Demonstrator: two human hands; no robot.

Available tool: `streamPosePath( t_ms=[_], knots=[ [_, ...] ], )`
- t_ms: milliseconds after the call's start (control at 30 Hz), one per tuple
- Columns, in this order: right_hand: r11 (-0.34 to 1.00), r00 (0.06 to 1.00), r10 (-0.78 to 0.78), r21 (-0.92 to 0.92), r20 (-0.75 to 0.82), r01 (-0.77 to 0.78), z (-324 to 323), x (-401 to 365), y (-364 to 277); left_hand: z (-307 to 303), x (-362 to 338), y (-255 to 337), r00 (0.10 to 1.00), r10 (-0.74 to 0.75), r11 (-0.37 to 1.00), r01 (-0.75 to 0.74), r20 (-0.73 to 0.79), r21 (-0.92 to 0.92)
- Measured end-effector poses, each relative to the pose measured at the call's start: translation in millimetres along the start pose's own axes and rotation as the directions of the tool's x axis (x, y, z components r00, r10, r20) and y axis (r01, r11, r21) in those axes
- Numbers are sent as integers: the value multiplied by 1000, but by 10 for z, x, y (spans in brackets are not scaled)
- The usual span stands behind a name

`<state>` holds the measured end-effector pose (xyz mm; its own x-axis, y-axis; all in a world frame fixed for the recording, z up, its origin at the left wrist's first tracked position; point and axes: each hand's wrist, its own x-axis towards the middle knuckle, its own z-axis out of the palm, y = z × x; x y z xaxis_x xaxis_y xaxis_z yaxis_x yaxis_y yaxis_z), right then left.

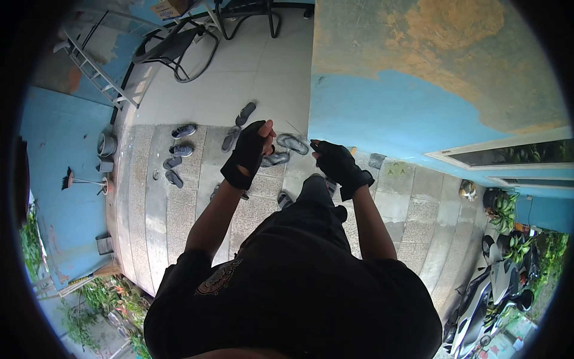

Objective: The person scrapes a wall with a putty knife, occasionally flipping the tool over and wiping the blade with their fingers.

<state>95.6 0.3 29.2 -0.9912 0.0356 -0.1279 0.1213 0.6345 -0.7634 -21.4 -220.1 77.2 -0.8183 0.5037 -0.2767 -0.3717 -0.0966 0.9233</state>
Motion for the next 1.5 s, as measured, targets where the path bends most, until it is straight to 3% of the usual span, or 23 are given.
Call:
streamPosePath(
  t_ms=[67,133,233,333,400,467,667,733,800,867,900,1000,1133,1200,1267,1333,1400,1433,1500],
  knots=[
    [963,991,127,246,-46,-112,77,-1,-80,25,87,42,999,-14,1000,14,48,14],
    [959,980,172,243,-100,-143,118,49,-88,16,228,23,995,5,998,-12,97,67],
    [949,967,149,305,-208,-81,184,187,-56,-12,416,-16,985,-26,992,4,168,130],
    [983,958,39,181,-285,14,173,407,-61,-30,568,53,973,-58,981,15,223,191],
    [907,962,99,420,-255,18,218,519,-83,-72,644,75,967,-77,969,14,245,248],
    [903,955,174,426,-242,-56,191,607,-156,-123,777,75,960,-118,968,55,254,244],
    [743,913,207,663,-352,87,203,731,-335,-85,1081,145,896,-279,935,170,346,312],
    [654,839,386,755,-383,44,216,789,-347,-22,1169,163,827,-263,929,79,497,362],
    [616,796,403,777,-451,129,256,807,-367,-4,1278,153,769,-347,888,85,537,451],
    [342,730,549,906,-407,248,236,805,-570,-59,1412,50,660,-404,879,90,633,468],
    [338,687,559,884,-464,322,288,841,-621,-116,1488,10,585,-404,876,27,703,481],
    [451,533,664,849,-525,274,473,905,-770,-264,1610,106,438,-430,857,-76,790,509],
    [451,290,799,844,-526,290,954,1113,-1092,-595,1714,299,336,-488,844,-57,806,534],
    [438,251,820,847,-514,302,1225,1247,-1147,-792,1825,274,279,-496,837,-96,822,538],
    [479,191,839,859,-509,181,1449,1379,-1294,-1026,1861,226,230,-523,820,-128,821,558],
    [450,185,851,864,-492,226,1624,1450,-1403,-1165,1872,169,179,-571,791,-140,801,595],
    [538,78,815,799,-575,268,1776,1553,-1542,-1272,1852,166,101,-591,786,-150,800,600],
    [557,59,827,829,-559,51,1787,1548,-1564,-1281,1804,236,83,-589,779,-208,804,592],
    [602,51,797,798,-601,-6,1780,1560,-1632,-1314,1796,247,92,-581,774,-244,808,584]
  ],
)
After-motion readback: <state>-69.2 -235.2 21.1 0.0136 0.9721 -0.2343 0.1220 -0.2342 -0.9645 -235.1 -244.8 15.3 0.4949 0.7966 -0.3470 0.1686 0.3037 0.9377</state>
